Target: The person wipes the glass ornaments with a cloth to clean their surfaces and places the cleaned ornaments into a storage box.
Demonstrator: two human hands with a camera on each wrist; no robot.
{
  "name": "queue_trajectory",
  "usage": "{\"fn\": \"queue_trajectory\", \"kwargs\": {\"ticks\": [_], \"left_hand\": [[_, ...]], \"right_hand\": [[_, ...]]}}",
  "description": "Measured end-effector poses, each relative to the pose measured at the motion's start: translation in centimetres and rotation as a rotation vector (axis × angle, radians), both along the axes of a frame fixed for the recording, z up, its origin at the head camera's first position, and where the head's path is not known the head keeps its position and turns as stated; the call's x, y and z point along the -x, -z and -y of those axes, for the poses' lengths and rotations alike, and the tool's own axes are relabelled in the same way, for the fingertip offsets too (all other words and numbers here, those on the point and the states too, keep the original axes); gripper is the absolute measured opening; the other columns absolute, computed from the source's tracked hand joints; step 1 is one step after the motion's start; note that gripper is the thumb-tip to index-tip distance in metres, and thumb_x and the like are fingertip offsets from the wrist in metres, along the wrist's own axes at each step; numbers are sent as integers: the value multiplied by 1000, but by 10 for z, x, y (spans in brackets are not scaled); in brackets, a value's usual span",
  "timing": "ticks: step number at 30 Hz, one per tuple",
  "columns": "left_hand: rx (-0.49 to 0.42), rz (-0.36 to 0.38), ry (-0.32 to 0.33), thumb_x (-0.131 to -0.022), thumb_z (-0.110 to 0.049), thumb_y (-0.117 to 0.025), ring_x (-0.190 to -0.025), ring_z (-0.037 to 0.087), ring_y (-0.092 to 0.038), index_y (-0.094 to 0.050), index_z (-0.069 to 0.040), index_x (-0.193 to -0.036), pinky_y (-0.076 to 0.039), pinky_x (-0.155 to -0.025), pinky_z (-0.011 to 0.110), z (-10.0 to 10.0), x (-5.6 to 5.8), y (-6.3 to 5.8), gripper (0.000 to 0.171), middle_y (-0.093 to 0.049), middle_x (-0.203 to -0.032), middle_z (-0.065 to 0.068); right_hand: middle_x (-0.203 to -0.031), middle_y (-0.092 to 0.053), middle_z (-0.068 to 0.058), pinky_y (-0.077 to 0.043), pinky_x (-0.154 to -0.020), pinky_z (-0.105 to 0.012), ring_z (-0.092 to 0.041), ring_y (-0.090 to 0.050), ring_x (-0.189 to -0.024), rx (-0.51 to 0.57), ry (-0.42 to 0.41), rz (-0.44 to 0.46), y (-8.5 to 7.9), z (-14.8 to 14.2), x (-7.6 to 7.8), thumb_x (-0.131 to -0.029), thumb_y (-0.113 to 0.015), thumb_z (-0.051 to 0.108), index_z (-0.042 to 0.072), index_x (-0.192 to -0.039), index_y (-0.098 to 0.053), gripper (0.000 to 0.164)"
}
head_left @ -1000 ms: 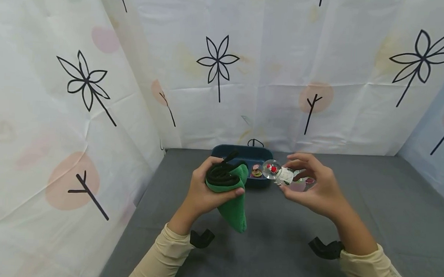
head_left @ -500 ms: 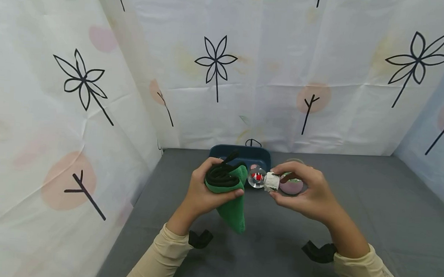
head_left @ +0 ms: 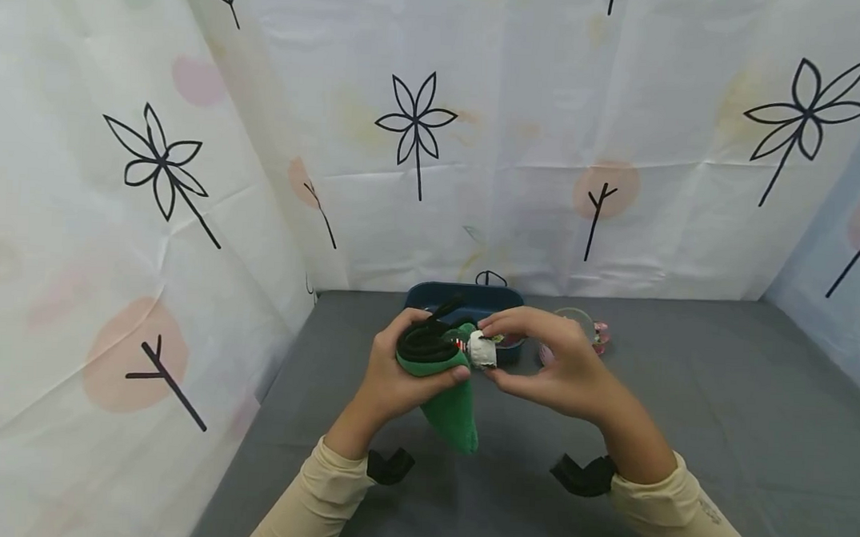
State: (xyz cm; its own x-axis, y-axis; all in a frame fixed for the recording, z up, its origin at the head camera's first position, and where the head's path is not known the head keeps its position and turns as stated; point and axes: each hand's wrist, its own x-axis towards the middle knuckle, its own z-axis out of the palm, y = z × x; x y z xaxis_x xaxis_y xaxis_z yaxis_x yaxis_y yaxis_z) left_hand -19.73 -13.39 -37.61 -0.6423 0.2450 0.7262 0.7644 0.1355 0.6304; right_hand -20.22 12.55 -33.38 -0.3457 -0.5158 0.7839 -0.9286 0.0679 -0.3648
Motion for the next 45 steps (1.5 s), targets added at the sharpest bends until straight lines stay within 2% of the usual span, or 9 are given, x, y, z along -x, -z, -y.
{"fn": "queue_trajectory", "kwargs": {"ticks": [6, 12, 16, 20, 23, 25, 30, 37, 45], "left_hand": [[-43, 33, -2, -88, -46, -87, -100, 19, -77, -64, -8, -127, -65, -87, 37, 4, -1, 3, 59, -77, -113, 14], [-45, 22, -7, -88, -44, -87, -100, 20, -76, -64, -7, -128, -66, -86, 37, 4, -2, -1, 59, -76, -114, 14], [-50, 17, -5, -88, -33, -89, -102, 21, -76, -64, -8, -127, -65, -87, 37, 4, -1, -3, 53, -75, -115, 14], [-57, 22, -7, -86, -13, -90, -101, 21, -75, -65, -9, -127, -65, -86, 37, 4, -2, -5, 48, -75, -114, 13], [-63, 32, -22, -85, -8, -90, -99, 21, -74, -65, -10, -127, -65, -84, 36, 4, -2, -5, 49, -74, -112, 12], [-66, 38, -30, -85, -10, -90, -97, 20, -73, -65, -10, -127, -64, -83, 36, 4, -2, -5, 48, -73, -111, 12], [-78, 32, -15, -88, -22, -90, -97, 20, -74, -65, -8, -126, -65, -83, 36, 5, -2, -5, 48, -74, -111, 14], [-78, 22, 24, -91, -40, -86, -95, 18, -75, -63, -5, -127, -65, -81, 36, 8, -2, -7, 56, -75, -110, 17], [-85, 11, -1, -91, -37, -86, -97, 20, -75, -62, -3, -127, -65, -82, 36, 7, -1, -7, 55, -74, -111, 16]], "right_hand": [[-125, -75, -16, -63, -85, -26, -19, -74, -108, -27, -9, 75, 1, 8, 1, -76, -89, -8, 6, -122, -74, 51], [-123, -72, -18, -61, -82, -22, -18, -72, -99, 29, -45, 34, 3, 10, 5, -76, -91, -7, 1, -121, -78, 47], [-123, -71, -17, -59, -85, -20, -18, -70, -98, 39, -55, 34, 3, 11, 7, -76, -91, -7, 1, -122, -77, 49], [-129, -70, -16, -59, -92, -19, -20, -69, -110, 15, -34, 60, 4, 11, 6, -74, -91, -9, 3, -125, -75, 55], [-133, -68, -18, -57, -99, -19, -22, -67, -123, 2, -5, 41, 4, 11, 5, -75, -90, -9, 4, -128, -74, 57], [-134, -67, -20, -56, -101, -19, -23, -66, -127, 4, 7, 15, 4, 12, 5, -75, -90, -10, 4, -128, -74, 57], [-128, -71, -18, -61, -91, -21, -21, -71, -112, 24, -15, -20, 5, 14, 4, -75, -88, -11, 2, -125, -74, 53], [-116, -76, -10, -60, -76, -24, -17, -70, -87, 17, 21, 7, 7, 16, 3, -87, -88, 9, 3, -126, -74, 42], [-117, -75, -5, -61, -81, -24, -15, -71, -92, -5, 90, 60, 6, 19, -2, -84, -90, 7, 7, -129, -73, 48]]}}
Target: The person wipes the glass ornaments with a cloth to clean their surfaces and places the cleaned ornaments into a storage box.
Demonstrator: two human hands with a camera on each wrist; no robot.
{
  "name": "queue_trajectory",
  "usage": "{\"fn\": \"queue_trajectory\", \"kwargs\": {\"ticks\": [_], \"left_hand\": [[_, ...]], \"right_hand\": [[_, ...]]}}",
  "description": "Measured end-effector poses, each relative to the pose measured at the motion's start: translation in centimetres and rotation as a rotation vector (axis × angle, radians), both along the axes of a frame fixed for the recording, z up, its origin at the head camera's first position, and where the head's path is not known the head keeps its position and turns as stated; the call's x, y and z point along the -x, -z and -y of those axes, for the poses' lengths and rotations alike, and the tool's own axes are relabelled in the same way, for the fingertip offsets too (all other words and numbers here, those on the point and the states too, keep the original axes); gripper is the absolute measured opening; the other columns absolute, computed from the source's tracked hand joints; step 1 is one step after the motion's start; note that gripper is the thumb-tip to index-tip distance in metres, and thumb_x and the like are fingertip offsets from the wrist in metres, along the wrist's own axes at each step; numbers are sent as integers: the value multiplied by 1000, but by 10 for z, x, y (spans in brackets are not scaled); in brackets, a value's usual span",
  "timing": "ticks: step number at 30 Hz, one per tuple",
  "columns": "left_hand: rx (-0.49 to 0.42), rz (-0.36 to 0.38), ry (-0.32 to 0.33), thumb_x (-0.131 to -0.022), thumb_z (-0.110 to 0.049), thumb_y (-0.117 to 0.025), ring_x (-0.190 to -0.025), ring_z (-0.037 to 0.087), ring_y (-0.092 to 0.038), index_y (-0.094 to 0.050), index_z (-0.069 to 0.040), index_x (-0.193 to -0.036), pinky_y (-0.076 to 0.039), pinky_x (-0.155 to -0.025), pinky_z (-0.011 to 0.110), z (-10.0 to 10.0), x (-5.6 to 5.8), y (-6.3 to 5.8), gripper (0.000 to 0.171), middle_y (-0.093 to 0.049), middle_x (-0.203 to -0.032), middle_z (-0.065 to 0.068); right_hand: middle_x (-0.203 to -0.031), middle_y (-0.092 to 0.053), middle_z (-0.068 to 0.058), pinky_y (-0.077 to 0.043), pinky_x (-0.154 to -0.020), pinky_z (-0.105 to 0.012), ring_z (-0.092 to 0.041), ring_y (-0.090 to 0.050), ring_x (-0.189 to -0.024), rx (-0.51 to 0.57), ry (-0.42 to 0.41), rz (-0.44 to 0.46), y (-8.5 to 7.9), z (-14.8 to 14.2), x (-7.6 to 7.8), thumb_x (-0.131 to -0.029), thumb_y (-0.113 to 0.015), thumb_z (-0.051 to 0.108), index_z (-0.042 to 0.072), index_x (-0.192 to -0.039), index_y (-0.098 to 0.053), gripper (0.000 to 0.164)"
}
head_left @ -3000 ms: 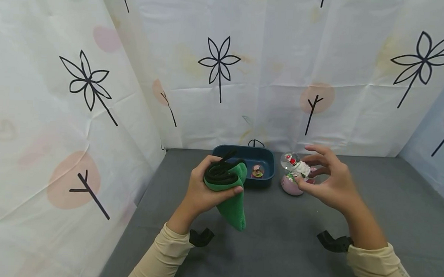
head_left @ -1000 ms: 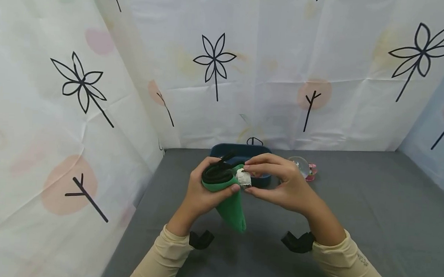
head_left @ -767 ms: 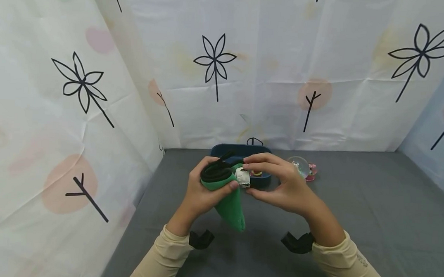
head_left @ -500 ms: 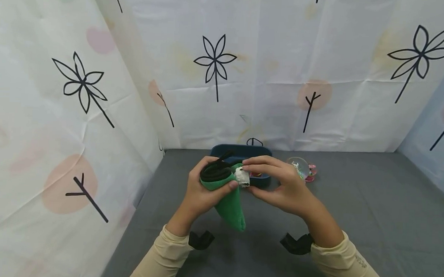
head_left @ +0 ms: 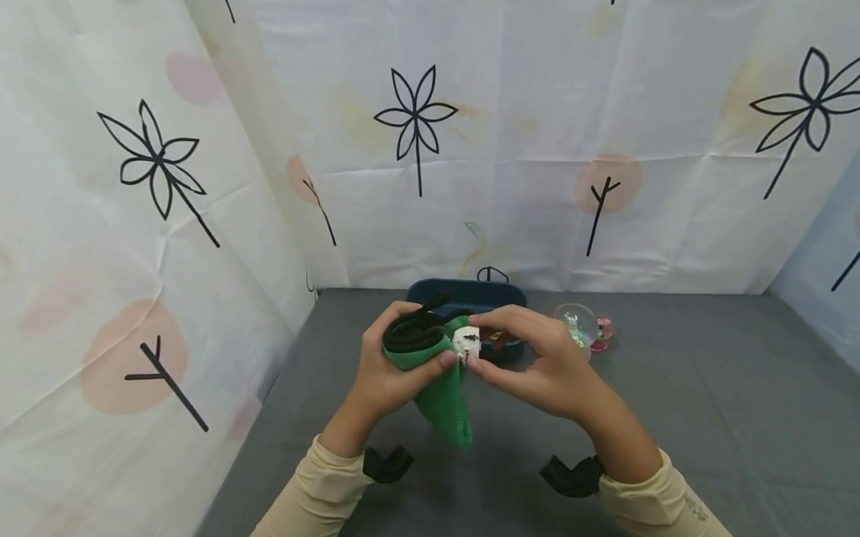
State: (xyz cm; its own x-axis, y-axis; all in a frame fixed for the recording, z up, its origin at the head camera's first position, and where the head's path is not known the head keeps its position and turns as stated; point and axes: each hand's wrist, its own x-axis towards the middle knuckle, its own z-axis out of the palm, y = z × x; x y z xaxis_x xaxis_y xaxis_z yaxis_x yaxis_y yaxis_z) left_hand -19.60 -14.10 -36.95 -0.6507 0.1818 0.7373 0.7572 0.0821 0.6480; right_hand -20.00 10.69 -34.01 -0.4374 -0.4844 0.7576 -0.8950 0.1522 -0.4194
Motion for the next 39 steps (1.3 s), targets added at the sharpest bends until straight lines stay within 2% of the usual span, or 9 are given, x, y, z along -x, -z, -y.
{"fn": "queue_trajectory", "kwargs": {"ticks": [5, 12, 15, 20, 23, 28, 33, 37, 39], "left_hand": [[-5, -4, -27, -92, -39, -86, -95, 19, -74, -62, -3, -125, -65, -79, 35, 0, 0, 1, 55, -73, -110, 15], [-7, 20, -46, -90, -41, -86, -96, 19, -75, -64, -6, -126, -65, -80, 35, 0, -1, 1, 55, -74, -111, 16], [-4, 31, -54, -89, -43, -87, -96, 19, -75, -64, -6, -126, -65, -81, 35, 0, -2, 1, 57, -74, -111, 15], [-4, 26, -53, -88, -45, -88, -97, 19, -74, -64, -5, -127, -65, -82, 35, 0, -2, 0, 60, -73, -111, 15], [-10, 15, -54, -88, -43, -88, -97, 20, -74, -64, -5, -126, -65, -82, 35, 0, -1, 0, 59, -73, -111, 15], [-4, 14, -83, -87, -28, -91, -97, 20, -74, -64, -7, -125, -65, -81, 34, -1, -1, 0, 51, -74, -111, 13], [-5, 39, -97, -83, -5, -90, -96, 20, -75, -64, -9, -125, -65, -80, 35, -2, -1, 1, 49, -74, -111, 11], [-5, 44, -93, -83, -4, -89, -95, 20, -75, -65, -9, -125, -66, -79, 35, -1, -1, 1, 49, -74, -110, 12], [0, 44, -89, -84, -8, -90, -94, 19, -75, -64, -8, -125, -66, -79, 35, -1, -1, 1, 48, -74, -110, 12]], "right_hand": [[-132, -67, -13, -59, -90, -23, -21, -69, -107, -8, -37, -2, -1, -2, 0, -78, -92, 1, 5, -132, -70, 58], [-125, -71, -12, -60, -91, -23, -20, -70, -108, -2, -50, -39, 0, -1, 1, -77, -90, -7, 5, -127, -71, 55], [-120, -74, -10, -64, -88, -26, -19, -74, -106, -8, -30, 23, -1, -1, 0, -77, -92, -4, 2, -126, -68, 56], [-114, -78, -7, -66, -82, -32, -18, -77, -104, -19, -12, 218, -1, -1, -2, -85, -87, 0, 2, -129, -62, 51], [-114, -77, -5, -66, -82, -34, -16, -76, -105, -18, -5, 265, -1, 0, -2, -88, -86, 2, 5, -130, -61, 49], [-124, -71, -7, -65, -88, -34, -15, -71, -109, -1, -6, 143, 2, 1, 1, -77, -94, 3, 5, -130, -64, 61], [-128, -68, -13, -60, -92, -24, -18, -67, -113, 23, -44, 29, 3, 2, 2, -74, -94, -3, 5, -128, -67, 61], [-124, -71, -12, -60, -89, -24, -18, -68, -109, 28, -49, 7, 4, 2, 3, -76, -91, -6, 5, -125, -69, 54], [-121, -72, -12, -63, -86, -26, -18, -71, -106, 31, -47, 32, 4, 2, 3, -77, -91, -6, 4, -124, -69, 53]]}}
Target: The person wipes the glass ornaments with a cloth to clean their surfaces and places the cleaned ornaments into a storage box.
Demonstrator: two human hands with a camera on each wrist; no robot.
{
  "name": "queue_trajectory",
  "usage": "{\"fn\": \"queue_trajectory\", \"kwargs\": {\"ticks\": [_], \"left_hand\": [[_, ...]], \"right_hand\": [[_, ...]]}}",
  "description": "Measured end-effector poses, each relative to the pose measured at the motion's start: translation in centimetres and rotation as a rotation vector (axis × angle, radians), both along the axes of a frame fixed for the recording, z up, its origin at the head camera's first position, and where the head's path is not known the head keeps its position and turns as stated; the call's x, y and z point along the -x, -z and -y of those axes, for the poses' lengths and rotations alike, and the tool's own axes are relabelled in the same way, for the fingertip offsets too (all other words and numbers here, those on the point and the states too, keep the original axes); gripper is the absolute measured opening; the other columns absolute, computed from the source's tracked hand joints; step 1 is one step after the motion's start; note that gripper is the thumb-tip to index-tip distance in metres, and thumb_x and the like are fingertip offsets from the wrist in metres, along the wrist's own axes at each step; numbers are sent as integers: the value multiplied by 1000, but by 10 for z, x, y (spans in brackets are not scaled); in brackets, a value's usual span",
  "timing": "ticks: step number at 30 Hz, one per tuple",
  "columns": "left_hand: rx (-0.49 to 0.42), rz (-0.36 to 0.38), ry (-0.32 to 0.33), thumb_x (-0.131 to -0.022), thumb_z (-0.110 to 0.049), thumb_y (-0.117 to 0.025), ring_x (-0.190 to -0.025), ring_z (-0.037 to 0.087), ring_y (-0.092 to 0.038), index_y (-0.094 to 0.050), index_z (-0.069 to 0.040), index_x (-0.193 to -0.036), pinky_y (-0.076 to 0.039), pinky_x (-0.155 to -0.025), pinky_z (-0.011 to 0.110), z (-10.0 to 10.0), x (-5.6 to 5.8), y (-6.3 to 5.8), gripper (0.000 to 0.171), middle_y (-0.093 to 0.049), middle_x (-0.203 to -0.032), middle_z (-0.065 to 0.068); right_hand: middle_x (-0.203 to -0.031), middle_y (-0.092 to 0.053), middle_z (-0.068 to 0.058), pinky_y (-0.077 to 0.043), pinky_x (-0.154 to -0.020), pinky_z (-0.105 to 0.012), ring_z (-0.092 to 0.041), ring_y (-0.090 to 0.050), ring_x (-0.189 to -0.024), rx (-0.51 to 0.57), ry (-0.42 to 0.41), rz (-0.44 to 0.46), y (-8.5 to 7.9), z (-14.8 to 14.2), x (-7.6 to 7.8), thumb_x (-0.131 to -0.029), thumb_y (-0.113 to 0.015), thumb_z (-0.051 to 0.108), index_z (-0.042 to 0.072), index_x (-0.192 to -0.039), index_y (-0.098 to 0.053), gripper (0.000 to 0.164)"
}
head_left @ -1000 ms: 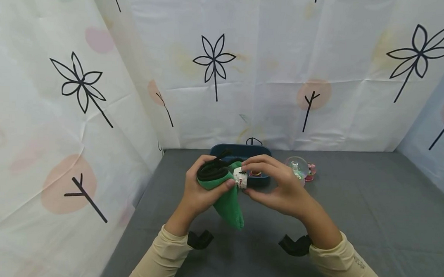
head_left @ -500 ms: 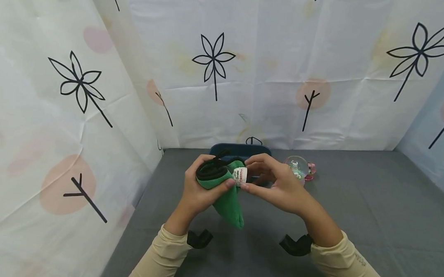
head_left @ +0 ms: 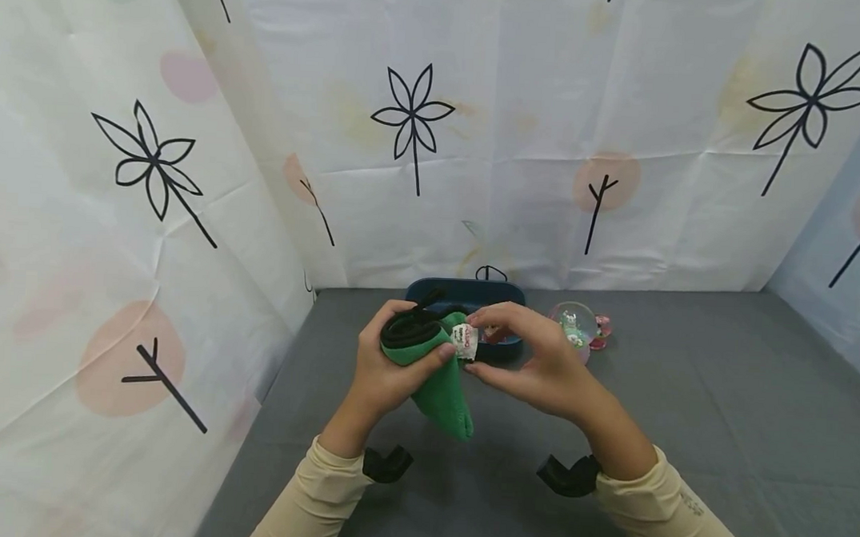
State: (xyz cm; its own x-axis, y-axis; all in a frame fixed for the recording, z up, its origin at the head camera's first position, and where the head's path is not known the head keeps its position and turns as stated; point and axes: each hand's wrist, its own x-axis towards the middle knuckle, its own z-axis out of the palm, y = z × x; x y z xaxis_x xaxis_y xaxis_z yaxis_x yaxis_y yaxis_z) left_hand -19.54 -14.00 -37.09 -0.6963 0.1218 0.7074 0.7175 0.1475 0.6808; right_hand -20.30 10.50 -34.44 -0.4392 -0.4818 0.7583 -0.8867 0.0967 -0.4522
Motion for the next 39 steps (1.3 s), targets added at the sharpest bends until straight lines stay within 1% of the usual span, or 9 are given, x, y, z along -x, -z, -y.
{"fn": "queue_trajectory", "kwargs": {"ticks": [5, 8, 10, 16, 20, 25, 31, 36, 39], "left_hand": [[19, 3, 35, -85, -12, -91, -96, 19, -75, -65, -10, -125, -65, -82, 36, 1, -1, 0, 48, -74, -111, 12], [22, 0, 47, -84, -8, -91, -98, 20, -75, -65, -10, -125, -65, -83, 37, 1, 0, -1, 48, -75, -112, 11], [17, -7, 40, -83, -6, -90, -98, 21, -75, -65, -10, -124, -65, -83, 37, 1, 0, -1, 49, -75, -112, 12], [5, -8, 4, -83, -7, -89, -95, 19, -75, -65, -8, -124, -65, -80, 35, 0, 0, -1, 48, -75, -111, 12], [0, 1, -8, -84, -11, -90, -93, 18, -75, -65, -8, -125, -65, -78, 34, 0, 0, 0, 47, -74, -109, 12], [-3, -19, 3, -87, -21, -90, -94, 18, -75, -65, -8, -124, -65, -79, 34, 0, 1, 1, 47, -75, -109, 13], [10, -57, 18, -89, -40, -88, -97, 19, -75, -65, -7, -124, -65, -82, 34, 1, 1, 1, 53, -75, -111, 14], [0, -74, 8, -88, -30, -89, -96, 18, -75, -64, -5, -125, -65, -80, 33, 2, 1, 1, 51, -75, -110, 15], [-10, -72, 1, -87, -20, -90, -94, 18, -75, -64, -5, -124, -65, -79, 33, 1, 1, 1, 48, -75, -108, 15]], "right_hand": [[-111, -78, -11, -66, -77, -30, -19, -78, -99, 16, 23, 121, 1, -1, 1, -82, -85, -8, 3, -124, -65, 47], [-109, -78, -9, -67, -74, -32, -17, -78, -98, 9, 44, 143, 1, -1, 1, -85, -83, -6, 5, -121, -67, 41], [-113, -77, -7, -67, -77, -32, -16, -76, -100, 1, 52, 123, 1, -1, 1, -84, -86, -3, 6, -121, -69, 41], [-126, -70, -12, -65, -86, -37, -17, -69, -112, -6, 18, 13, 0, -1, 1, -73, -95, -1, 6, -127, -68, 61], [-129, -67, -13, -63, -89, -32, -20, -67, -115, -32, -14, -30, 1, -1, 1, -75, -93, -4, 6, -128, -69, 59], [-122, -72, -10, -64, -86, -27, -18, -73, -104, -40, 4, -57, 2, -1, 3, -77, -92, -1, 3, -128, -67, 57], [-106, -79, -5, -65, -77, -31, -14, -77, -87, -50, 23, 18, 2, -1, 2, -82, -89, 0, 2, -131, -62, 56], [-115, -76, -6, -66, -80, -34, -16, -75, -94, -52, 50, 14, 1, -1, 1, -80, -93, 10, 3, -129, -65, 57], [-123, -71, -10, -65, -85, -34, -17, -72, -104, -38, 21, -18, 1, 0, 2, -78, -95, 11, 2, -129, -65, 60]]}}
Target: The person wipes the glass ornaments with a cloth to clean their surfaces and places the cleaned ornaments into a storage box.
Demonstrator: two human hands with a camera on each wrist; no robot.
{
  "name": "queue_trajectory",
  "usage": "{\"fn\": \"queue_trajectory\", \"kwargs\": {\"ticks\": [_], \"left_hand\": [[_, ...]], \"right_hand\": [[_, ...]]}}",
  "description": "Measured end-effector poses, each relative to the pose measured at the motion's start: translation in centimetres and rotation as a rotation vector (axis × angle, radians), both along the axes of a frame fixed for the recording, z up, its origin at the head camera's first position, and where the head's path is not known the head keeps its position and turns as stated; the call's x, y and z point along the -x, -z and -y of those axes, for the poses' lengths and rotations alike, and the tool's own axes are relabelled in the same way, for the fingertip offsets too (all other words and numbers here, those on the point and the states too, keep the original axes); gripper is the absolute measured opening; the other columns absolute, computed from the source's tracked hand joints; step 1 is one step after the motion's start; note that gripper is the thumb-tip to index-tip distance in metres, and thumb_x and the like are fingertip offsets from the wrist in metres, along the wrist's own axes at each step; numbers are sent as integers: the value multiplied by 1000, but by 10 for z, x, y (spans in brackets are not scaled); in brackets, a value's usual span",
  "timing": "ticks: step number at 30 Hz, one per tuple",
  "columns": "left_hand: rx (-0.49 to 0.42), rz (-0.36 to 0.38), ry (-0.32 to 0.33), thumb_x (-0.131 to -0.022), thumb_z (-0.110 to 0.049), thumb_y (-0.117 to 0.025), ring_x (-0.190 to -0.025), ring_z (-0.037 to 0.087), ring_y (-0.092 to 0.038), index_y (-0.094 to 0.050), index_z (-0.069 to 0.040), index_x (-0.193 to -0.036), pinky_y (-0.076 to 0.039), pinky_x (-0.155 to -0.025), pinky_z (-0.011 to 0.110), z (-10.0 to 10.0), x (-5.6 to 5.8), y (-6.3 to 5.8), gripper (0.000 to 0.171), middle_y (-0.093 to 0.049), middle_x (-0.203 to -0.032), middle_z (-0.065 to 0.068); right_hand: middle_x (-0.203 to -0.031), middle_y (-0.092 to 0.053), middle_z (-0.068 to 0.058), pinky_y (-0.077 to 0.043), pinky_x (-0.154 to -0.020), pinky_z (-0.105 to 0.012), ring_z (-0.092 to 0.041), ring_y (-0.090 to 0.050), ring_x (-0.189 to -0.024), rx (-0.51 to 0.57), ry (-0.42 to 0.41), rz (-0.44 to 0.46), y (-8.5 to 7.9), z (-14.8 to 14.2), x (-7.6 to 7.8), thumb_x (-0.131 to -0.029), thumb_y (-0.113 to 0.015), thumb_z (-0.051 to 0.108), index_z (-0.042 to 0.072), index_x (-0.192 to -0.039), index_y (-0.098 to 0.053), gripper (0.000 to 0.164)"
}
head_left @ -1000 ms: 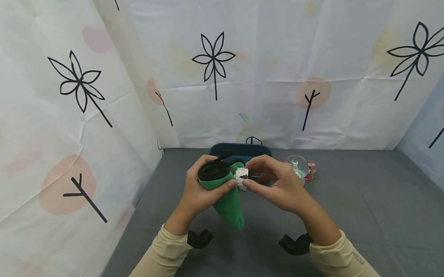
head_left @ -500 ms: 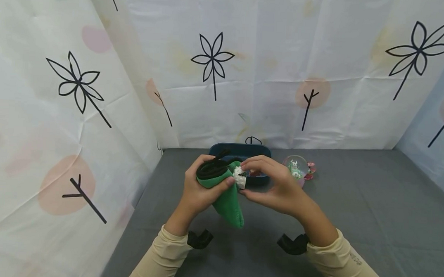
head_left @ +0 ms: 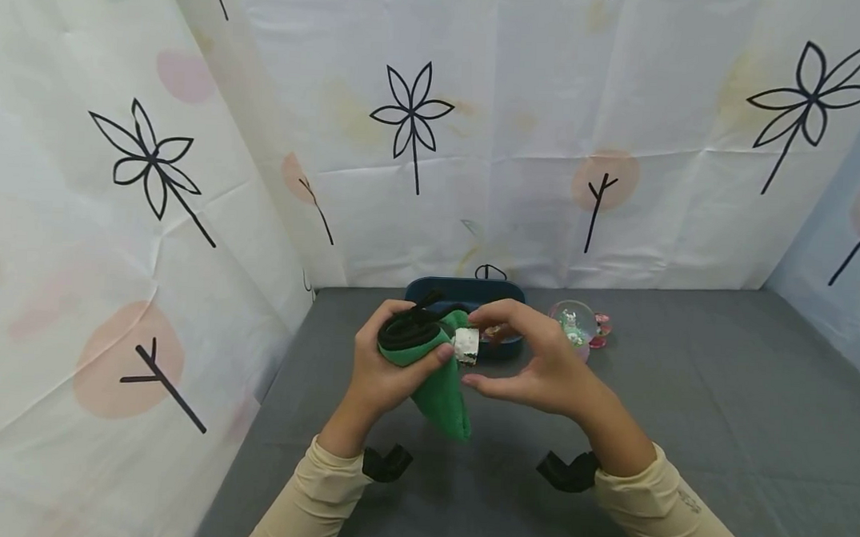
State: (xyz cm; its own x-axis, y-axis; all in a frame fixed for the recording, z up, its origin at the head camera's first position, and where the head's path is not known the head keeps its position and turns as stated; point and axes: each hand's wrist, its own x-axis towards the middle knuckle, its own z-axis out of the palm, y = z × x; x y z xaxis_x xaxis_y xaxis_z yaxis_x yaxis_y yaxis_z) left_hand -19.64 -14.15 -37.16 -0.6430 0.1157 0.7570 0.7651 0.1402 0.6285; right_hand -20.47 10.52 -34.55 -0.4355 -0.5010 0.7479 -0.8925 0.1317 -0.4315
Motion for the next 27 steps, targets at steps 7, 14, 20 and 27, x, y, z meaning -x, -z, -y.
{"fn": "queue_trajectory", "kwargs": {"ticks": [7, 14, 20, 27], "left_hand": [[-10, 17, -1, -88, -25, -90, -94, 18, -76, -64, -5, -123, -65, -78, 34, 0, -1, 0, 48, -75, -108, 15], [3, 27, 8, -87, -27, -90, -95, 19, -75, -64, -5, -124, -65, -79, 34, 1, -2, -1, 50, -75, -109, 15], [-6, 13, -20, -83, -14, -91, -95, 19, -76, -65, -6, -122, -65, -79, 33, 0, -1, -1, 48, -75, -109, 14], [1, 23, -29, -83, -14, -92, -94, 19, -75, -65, -7, -124, -65, -79, 34, -1, -1, -1, 49, -74, -110, 13]], "right_hand": [[-121, -72, -10, -65, -84, -38, -18, -72, -104, -8, 12, -56, -1, 2, 0, -76, -93, -1, 0, -129, -65, 61], [-107, -79, -2, -66, -82, -37, -14, -77, -94, -30, 84, 53, -2, 3, -4, -86, -87, 5, 8, -141, -55, 64], [-118, -75, -5, -66, -85, -38, -15, -75, -99, -33, 67, 24, -1, 1, -3, -81, -92, 8, 5, -134, -62, 62], [-125, -68, -11, -61, -88, -28, -17, -66, -108, -9, -22, -41, 0, 1, 0, -75, -93, 0, 3, -131, -65, 62]]}}
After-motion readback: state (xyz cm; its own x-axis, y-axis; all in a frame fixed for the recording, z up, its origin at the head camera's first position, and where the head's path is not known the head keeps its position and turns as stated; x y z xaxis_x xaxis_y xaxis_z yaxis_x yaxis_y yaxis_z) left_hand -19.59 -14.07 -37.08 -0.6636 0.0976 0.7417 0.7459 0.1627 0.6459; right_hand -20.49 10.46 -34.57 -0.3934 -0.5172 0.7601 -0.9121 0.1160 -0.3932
